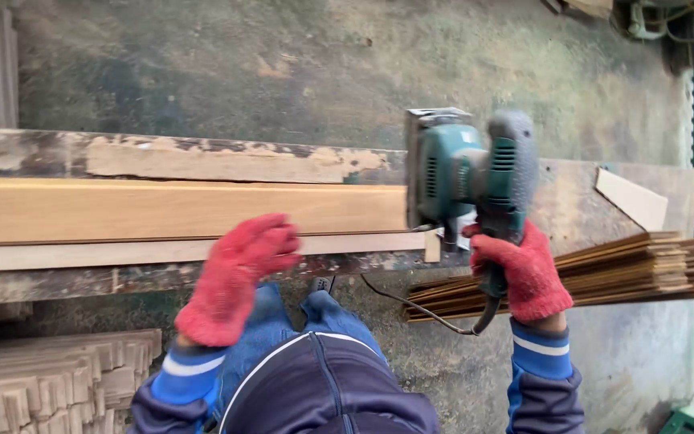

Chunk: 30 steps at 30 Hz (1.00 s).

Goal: The recorder is sanding wooden planks using both an electric power sander and a manual sanding block.

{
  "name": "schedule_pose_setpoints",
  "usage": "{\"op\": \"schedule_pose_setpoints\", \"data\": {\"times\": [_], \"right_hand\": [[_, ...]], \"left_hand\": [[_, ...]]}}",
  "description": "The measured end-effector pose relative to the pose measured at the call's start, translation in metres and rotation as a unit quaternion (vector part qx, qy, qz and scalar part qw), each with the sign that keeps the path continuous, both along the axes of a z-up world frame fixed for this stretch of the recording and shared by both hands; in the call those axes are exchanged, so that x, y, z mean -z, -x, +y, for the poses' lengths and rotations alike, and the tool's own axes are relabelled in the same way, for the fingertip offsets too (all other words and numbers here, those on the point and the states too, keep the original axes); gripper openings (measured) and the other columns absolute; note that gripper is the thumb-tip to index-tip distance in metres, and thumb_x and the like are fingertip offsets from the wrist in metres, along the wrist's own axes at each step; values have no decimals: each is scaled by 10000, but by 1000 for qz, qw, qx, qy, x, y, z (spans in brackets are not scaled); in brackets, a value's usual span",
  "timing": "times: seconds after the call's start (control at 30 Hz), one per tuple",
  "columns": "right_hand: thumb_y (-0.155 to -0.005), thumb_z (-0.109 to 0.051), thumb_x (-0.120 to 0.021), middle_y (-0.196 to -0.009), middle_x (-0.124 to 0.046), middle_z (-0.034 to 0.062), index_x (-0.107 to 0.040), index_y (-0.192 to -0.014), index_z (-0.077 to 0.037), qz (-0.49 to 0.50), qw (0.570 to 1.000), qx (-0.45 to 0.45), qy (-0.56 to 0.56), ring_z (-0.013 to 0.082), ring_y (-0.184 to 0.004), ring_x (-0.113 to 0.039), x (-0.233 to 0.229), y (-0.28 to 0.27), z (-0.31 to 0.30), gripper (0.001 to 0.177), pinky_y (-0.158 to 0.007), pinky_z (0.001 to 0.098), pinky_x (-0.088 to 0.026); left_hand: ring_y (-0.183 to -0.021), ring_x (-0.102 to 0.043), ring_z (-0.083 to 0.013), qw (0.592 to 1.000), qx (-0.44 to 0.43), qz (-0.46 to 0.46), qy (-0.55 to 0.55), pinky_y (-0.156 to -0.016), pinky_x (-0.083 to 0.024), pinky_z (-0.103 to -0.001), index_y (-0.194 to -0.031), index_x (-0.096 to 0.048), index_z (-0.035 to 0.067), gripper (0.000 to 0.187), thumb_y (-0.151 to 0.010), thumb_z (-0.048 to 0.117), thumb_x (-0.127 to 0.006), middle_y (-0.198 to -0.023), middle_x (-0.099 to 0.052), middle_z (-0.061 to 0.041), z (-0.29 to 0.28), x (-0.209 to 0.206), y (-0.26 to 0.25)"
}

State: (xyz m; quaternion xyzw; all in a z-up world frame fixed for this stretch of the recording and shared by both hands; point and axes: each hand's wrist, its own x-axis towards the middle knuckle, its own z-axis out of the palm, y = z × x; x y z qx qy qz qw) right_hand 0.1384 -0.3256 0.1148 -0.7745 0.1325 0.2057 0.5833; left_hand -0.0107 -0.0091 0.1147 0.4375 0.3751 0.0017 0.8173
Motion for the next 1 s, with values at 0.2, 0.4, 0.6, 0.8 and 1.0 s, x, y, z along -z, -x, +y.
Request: {"op": "schedule_pose_setpoints", "data": {"times": [0.2,0.4,0.6,0.8,1.0], "right_hand": [[-830,-52,-747,-701,-629,92,-668,-1037,-18,-3,997,68,-22,183,-546,-595,91,-26,-154,223,-486,281,-473],[-830,-41,-770,-679,-617,108,-610,-1023,-28,30,993,107,31,194,-524,-601,141,-51,-205,252,-437,301,-470],[-807,-34,-779,-676,-616,129,-583,-1038,-10,39,993,99,52,205,-482,-578,187,-64,-226,304,-404,318,-452],[-787,-206,-854,-1121,-538,220,-570,-1271,20,-145,948,60,276,334,-952,-518,188,-46,-221,605,-776,421,-414],[-678,-297,-862,-1509,-495,166,-504,-1483,-88,-368,835,-267,310,344,-1373,-451,222,-27,-139,905,-1157,477,-332]], "left_hand": [[-989,-682,-319,989,-144,-10,-22,-858,-592,-397,-1304,-619,-23,357,-997,160,-611,-1147,-678,-207,2,79,63],[-986,-687,-320,986,-159,2,-56,-859,-596,-404,-1326,-606,-2,330,-1041,161,-573,-1159,-682,-192,-17,108,81],[-1027,-689,-341,987,-143,-14,-77,-892,-593,-424,-1329,-605,-9,337,-1032,148,-583,-1156,-682,-208,-39,99,60],[-995,-693,-264,976,-161,28,-145,-870,-599,-352,-1348,-606,-2,359,-1005,103,-612,-1155,-693,-162,-48,106,52],[-1030,-675,-187,953,-160,84,-243,-896,-576,-284,-1361,-604,15,411,-961,79,-669,-1194,-697,-119,-40,114,38]]}}
